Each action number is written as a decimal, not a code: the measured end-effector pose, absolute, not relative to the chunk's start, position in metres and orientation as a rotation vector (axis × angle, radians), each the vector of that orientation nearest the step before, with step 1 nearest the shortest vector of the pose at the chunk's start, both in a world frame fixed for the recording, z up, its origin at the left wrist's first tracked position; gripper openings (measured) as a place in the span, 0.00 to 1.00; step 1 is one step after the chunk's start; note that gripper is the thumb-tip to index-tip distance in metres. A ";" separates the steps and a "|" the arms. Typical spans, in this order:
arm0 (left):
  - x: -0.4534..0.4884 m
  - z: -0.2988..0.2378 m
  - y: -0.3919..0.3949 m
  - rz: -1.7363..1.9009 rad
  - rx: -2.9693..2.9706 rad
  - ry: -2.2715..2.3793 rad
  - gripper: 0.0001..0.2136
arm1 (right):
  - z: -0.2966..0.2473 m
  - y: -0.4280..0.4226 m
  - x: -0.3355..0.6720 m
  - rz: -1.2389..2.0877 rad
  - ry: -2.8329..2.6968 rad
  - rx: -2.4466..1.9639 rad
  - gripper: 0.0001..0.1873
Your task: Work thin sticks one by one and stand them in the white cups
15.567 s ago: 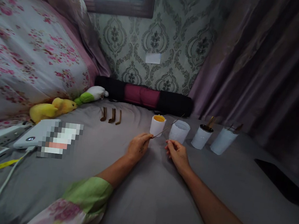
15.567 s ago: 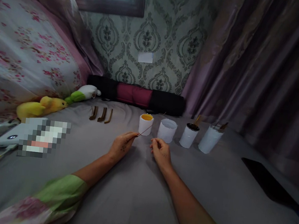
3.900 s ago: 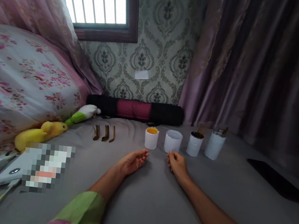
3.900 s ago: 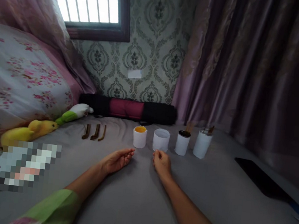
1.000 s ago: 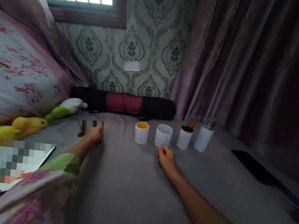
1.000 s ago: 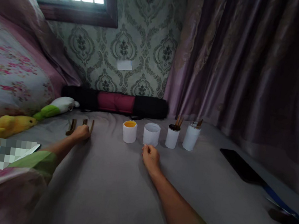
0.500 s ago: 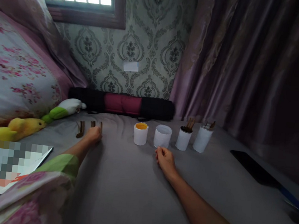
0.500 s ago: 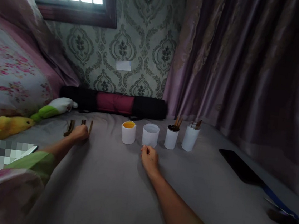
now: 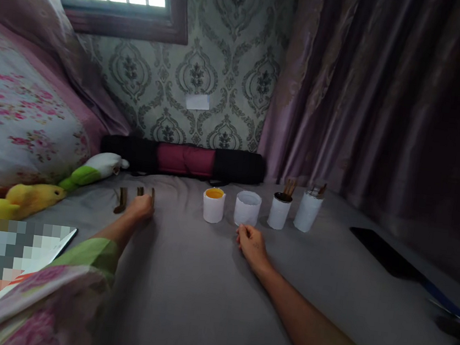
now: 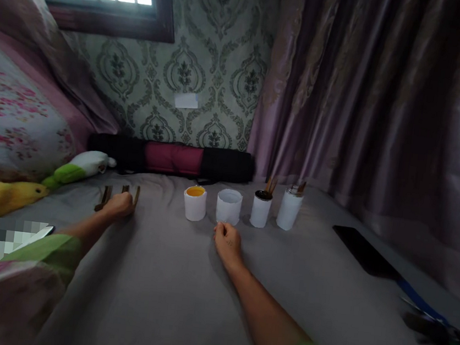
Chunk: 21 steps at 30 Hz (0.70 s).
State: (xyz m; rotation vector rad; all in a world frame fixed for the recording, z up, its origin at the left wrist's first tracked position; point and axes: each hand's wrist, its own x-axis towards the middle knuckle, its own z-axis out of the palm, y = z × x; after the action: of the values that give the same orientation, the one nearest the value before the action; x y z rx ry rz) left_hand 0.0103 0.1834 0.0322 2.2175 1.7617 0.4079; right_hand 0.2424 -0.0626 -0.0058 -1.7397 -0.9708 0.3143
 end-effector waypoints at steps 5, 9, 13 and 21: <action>0.011 0.031 0.183 0.318 2.320 1.807 0.07 | -0.004 -0.063 0.241 0.304 -0.953 -1.756 0.20; 0.010 0.030 0.185 0.287 2.351 1.820 0.05 | -0.004 -0.063 0.241 0.297 -0.960 -1.751 0.20; 0.009 0.028 0.187 0.305 2.358 1.839 0.04 | -0.006 -0.062 0.242 0.300 -0.965 -1.746 0.19; 0.010 0.031 0.184 0.282 2.372 1.853 0.08 | -0.006 -0.063 0.242 0.295 -0.976 -1.752 0.19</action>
State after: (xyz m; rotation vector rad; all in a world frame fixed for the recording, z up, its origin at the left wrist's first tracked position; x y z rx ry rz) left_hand 0.0098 0.1844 0.0312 2.3717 1.8529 0.2815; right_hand 0.2425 -0.0625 -0.0056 -1.7519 -0.9756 0.2949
